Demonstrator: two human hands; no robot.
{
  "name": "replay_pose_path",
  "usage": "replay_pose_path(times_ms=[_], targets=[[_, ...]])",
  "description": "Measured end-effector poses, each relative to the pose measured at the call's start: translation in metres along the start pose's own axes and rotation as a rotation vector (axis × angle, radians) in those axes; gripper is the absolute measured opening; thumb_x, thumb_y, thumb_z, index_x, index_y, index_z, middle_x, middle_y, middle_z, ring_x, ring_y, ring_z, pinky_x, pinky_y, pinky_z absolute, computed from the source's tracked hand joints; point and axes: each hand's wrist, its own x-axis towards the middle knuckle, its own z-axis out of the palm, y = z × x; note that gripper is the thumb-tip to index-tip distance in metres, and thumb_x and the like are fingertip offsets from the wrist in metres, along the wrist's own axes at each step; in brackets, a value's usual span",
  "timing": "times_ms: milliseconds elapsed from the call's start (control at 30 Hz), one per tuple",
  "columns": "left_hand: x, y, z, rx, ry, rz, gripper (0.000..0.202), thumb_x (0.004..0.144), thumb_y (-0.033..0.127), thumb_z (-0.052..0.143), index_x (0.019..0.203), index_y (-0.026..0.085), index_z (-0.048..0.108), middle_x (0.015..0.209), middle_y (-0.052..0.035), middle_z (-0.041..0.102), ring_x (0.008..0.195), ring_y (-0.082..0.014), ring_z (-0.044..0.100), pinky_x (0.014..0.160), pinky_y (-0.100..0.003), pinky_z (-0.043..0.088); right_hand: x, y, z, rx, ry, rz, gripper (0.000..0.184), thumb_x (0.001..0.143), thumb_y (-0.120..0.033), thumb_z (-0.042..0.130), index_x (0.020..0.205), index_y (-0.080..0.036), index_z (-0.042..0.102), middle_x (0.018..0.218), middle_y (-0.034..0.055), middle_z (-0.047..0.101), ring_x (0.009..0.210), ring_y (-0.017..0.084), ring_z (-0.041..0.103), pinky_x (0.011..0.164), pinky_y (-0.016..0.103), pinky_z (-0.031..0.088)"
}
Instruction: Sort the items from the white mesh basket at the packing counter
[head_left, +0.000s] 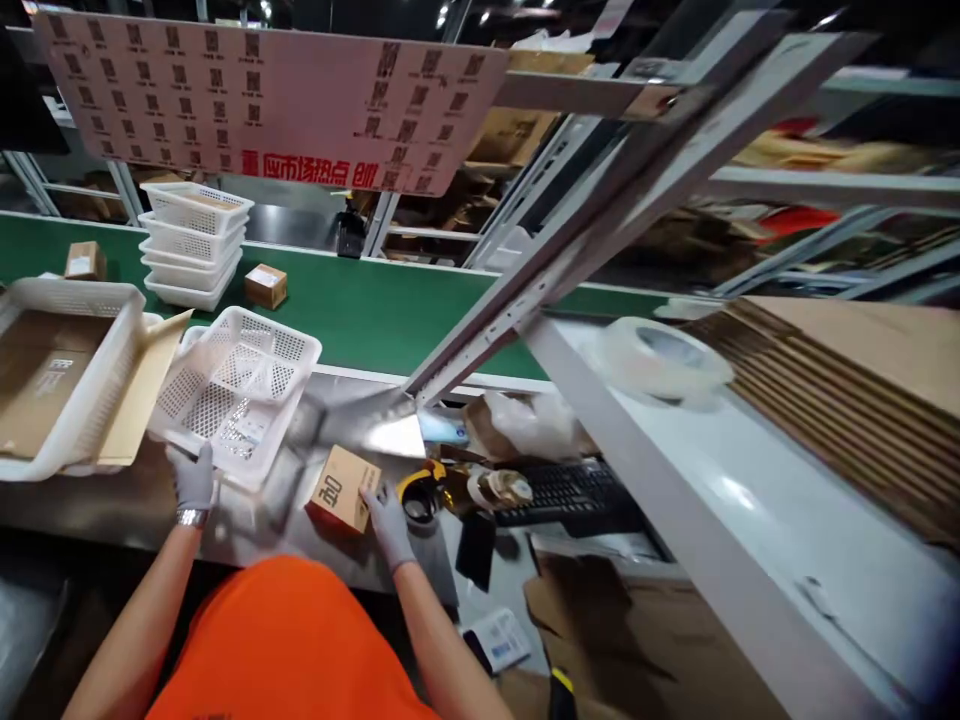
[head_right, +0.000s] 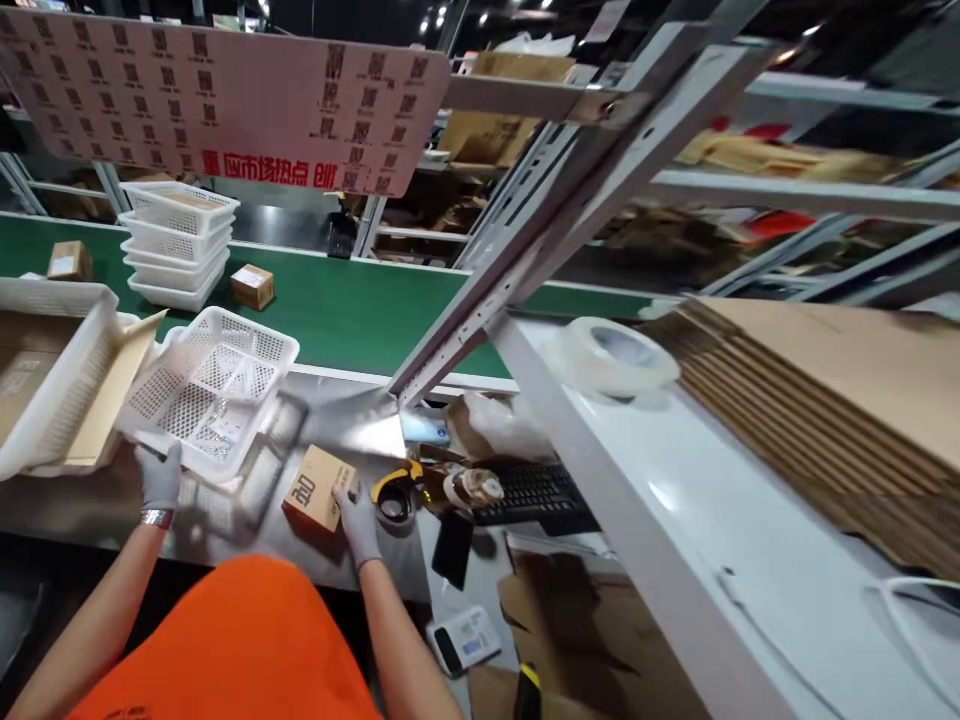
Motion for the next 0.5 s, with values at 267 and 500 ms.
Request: replay_pose_path(times_ms=[267, 500], targets=[[-0.017, 0.062, -0.032, 0.413, 0.059, 0.341, 0.096, 0.101, 0.034, 0.072, 0.178, -0.012, 0.039, 0.190, -0.0503, 0.020, 0.182, -0.0651, 0.022, 0.141, -0.084, 0.035, 0.000, -0.063, 0.072, -1.185, -0.124, -0.161, 0.147, 0.072, -0.073, 0.097, 0.191, -0.012, 0.034, 0.199, 0.0361, 0.021, 0.183, 0.068, 0.011, 0.138, 0.088, 0.024], [-0.001, 0.077, -0.025, 0.633, -0.195, 0.448, 0.073, 0.104, 0.031, 0.066, 0.173, 0.006, 0.064, 0.188, -0.0325, 0.048, 0.181, -0.0590, 0.030, 0.143, -0.085, 0.027, 0.044, -0.074, 0.031, -0.691, -0.045, -0.152, 0.117, 0.063, -0.052, 0.087, 0.172, -0.019, 0.063, 0.163, 0.0239, 0.071, 0.154, 0.047, 0.062, 0.127, 0.063, 0.054]])
